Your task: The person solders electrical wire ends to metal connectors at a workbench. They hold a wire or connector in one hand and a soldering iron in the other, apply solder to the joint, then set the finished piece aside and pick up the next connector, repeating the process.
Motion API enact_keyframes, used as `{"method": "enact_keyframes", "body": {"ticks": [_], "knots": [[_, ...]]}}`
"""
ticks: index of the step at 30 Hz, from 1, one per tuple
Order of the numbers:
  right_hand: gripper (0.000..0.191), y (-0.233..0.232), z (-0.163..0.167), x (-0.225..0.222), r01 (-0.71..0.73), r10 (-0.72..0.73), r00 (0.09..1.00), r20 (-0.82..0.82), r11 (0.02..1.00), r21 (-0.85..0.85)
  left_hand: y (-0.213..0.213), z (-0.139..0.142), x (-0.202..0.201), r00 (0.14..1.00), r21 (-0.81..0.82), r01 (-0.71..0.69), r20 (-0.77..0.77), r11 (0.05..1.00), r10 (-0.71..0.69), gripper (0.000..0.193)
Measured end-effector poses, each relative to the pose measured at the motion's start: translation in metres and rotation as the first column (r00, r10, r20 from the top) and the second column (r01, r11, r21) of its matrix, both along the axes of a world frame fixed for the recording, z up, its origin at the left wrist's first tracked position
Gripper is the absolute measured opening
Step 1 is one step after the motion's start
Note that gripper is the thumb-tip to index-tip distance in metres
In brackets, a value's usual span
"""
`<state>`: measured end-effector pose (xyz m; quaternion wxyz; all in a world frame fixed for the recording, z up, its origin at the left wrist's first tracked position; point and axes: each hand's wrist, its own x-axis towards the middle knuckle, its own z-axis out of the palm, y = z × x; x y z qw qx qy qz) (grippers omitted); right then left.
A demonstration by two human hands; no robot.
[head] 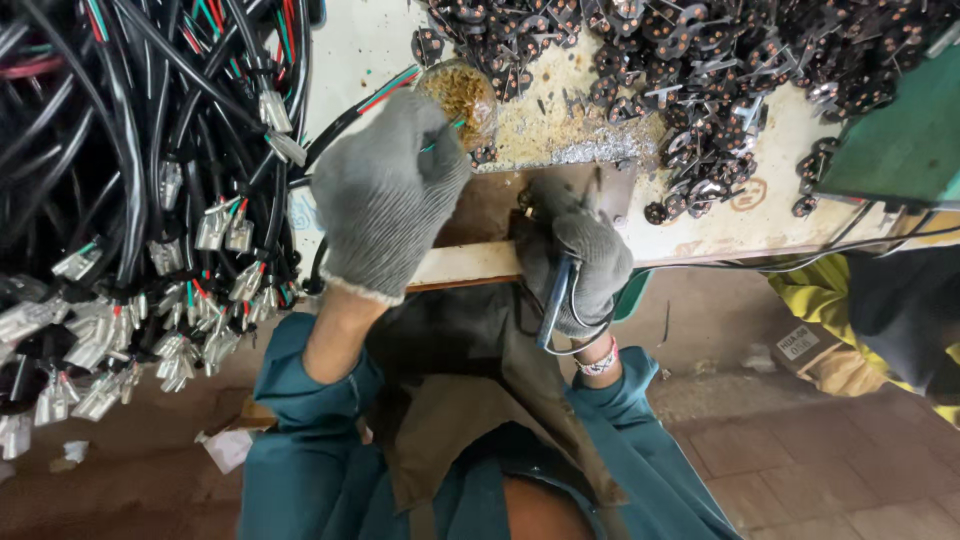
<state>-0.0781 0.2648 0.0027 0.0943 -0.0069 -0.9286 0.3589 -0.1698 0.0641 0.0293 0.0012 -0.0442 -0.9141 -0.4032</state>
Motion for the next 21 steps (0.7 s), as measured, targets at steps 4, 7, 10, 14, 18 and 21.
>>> {"method": "enact_keyframes", "body": {"ticks": [4,7,10,14,18,21], "knots": [[0.035,0.007,-0.004,0.005,-0.036,0.01,0.981,0.194,0.991,0.131,0.01,0.029,-0.007,1.0,-0.032,0.001,-0.012,0.999,-0.002,0.016],[0.031,0.016,-0.008,0.011,0.01,-0.002,0.998,0.056,0.992,-0.128,0.004,0.052,0.02,0.985,0.015,-0.015,0.171,1.0,0.012,0.013],[0.04,0.018,-0.014,0.012,-0.075,0.069,0.996,-0.06,0.992,-0.106,-0.002,0.034,0.04,0.971,0.182,0.06,0.216,0.982,-0.099,0.011],[0.047,0.006,-0.01,0.008,-0.183,0.176,0.981,-0.087,0.979,-0.088,-0.001,-0.012,0.057,0.939,0.227,0.126,0.287,0.966,-0.19,0.013],[0.052,0.009,-0.004,0.011,-0.24,0.236,0.97,-0.053,0.967,-0.082,0.0,-0.028,0.065,0.962,0.131,0.251,0.08,0.959,-0.262,0.011],[0.043,0.027,-0.011,0.025,-0.236,0.235,0.972,-0.031,0.97,-0.062,0.003,-0.026,0.065,0.963,0.106,0.259,0.051,0.96,-0.265,0.013]]}}
